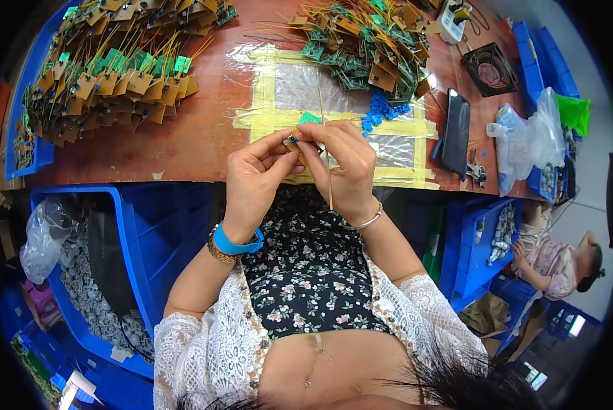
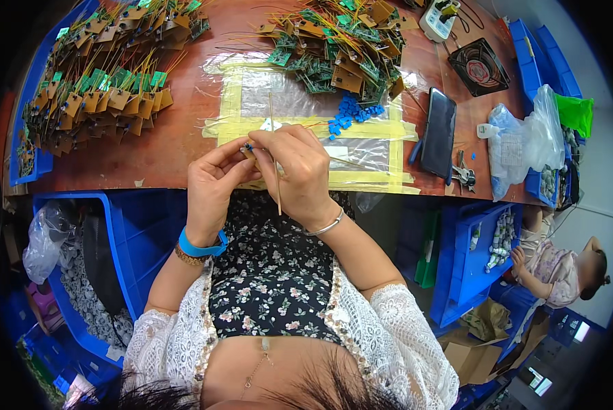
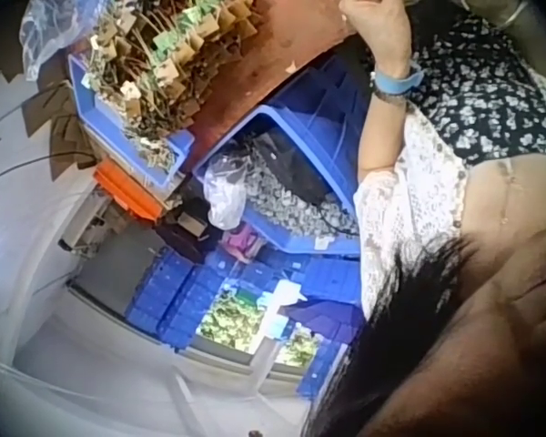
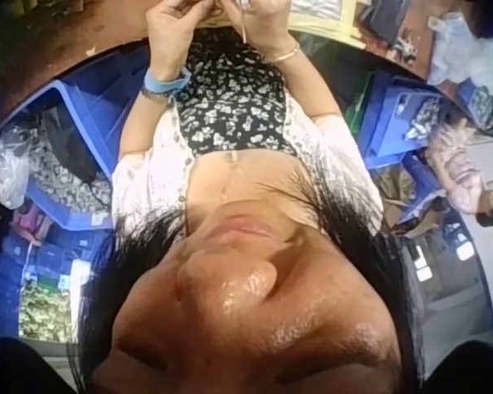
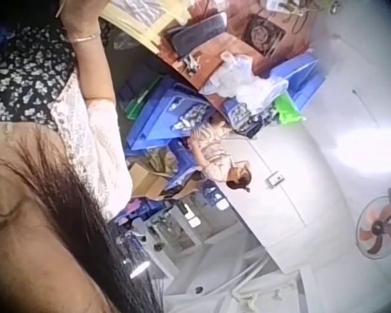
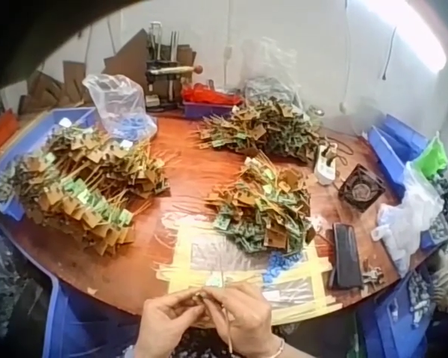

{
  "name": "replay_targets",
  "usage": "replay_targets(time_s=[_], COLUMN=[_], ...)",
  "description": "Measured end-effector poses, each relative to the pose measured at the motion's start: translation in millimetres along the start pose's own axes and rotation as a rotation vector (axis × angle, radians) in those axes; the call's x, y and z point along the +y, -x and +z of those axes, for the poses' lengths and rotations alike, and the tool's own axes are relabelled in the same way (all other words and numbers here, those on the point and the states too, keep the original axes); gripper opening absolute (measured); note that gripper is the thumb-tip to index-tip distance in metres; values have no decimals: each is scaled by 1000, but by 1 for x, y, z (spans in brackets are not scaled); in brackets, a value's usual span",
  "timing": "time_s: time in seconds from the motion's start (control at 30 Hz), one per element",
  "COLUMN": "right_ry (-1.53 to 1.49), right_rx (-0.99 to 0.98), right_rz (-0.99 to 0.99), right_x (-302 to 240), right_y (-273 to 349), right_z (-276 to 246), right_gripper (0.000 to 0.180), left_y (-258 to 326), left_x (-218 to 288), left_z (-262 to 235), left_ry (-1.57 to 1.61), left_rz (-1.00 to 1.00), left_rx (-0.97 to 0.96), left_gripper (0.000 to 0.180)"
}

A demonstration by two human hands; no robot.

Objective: Assembling small electronic circuit boards with various components at a factory workbench.

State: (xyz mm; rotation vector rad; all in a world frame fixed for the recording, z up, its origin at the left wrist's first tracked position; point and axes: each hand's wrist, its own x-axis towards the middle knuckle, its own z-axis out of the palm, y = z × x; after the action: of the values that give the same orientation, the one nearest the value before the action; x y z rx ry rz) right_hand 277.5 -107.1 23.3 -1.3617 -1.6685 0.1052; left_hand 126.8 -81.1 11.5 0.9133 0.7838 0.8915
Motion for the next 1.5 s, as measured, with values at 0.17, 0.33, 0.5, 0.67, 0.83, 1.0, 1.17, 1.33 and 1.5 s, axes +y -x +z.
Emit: replay_targets(time_s=[0.17, 0.33, 0.5, 0.67, 0.83, 1.0, 1.17, 1.33, 1.5], right_ry=[-22, -40, -21, -31, 12, 139, 150, 196, 208], right_rx=[19, -2, 2, 126, 175, 226, 260, 252, 237], right_rz=[-8, -10, -12, -106, -52, -26, -37, -88, -125], right_x=[1, -4, -15, -16, 8, 26, 40, 50, 47], right_y=[-1, -2, -4, -7, 3, 17, 22, 27, 28], right_z=[4, 2, 2, -2, -17, -31, -32, -32, -31], right_gripper=[22, 24, 24, 30, 31, 27, 29, 30, 32], left_y=[-1, 0, -2, -3, -32, -48, -52, -64, -133], left_x=[2, 7, 2, 41, 131, 189, 189, 128, 43], left_z=[0, 2, 0, -22, -76, -179, -199, -56, 6], left_ry=[-4, 14, 35, -121, -256, -626, -1706, -1360, -1267], left_rz=[-1, -19, 25, 215, 673, 693, 793, 912, 847], left_rx=[-16, 60, 95, 208, 569, 747, 1002, 517, 4], left_gripper=[32, 25, 19, 20, 18, 21, 20, 19, 15])
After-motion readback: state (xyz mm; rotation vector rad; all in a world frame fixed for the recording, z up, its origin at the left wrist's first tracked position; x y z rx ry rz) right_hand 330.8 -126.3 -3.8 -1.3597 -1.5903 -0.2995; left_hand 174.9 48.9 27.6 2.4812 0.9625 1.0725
